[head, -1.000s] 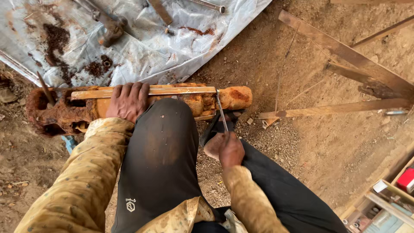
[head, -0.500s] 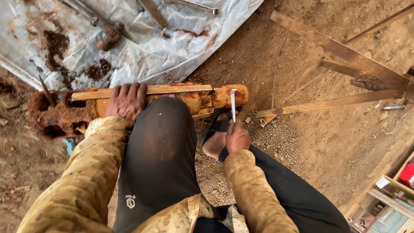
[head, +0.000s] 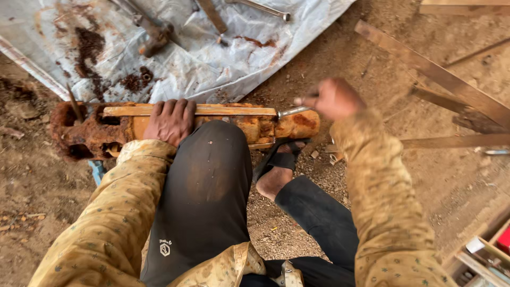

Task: The person uses a wrench to tighten a bolt on a rusty metal object. They repeatedly reposition the wrench and apply force to secure the bolt.

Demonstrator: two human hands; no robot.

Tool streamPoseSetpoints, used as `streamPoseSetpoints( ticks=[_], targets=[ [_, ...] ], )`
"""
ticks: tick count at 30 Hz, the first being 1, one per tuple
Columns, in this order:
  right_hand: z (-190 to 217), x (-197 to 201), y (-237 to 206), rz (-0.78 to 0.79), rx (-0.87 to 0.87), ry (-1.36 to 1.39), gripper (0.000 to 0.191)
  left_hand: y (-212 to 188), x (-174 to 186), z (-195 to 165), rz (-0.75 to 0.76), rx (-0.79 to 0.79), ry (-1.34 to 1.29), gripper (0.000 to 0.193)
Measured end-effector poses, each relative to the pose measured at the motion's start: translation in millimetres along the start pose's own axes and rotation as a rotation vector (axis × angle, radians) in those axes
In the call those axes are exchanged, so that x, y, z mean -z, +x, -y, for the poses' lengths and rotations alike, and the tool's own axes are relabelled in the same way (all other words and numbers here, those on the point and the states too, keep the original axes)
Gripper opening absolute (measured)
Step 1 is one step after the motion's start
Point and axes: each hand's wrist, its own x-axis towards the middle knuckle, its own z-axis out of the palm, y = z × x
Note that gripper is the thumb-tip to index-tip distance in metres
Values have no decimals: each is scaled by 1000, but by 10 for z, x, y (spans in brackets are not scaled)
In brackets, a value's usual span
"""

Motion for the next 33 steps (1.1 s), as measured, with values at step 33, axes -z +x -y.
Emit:
streamPoseSetpoints(
  ticks=[33],
  targets=[
    [-126,-2562,-796,-403,-279,31,24,53,-509,100,-89,-49,348,54]
  ],
)
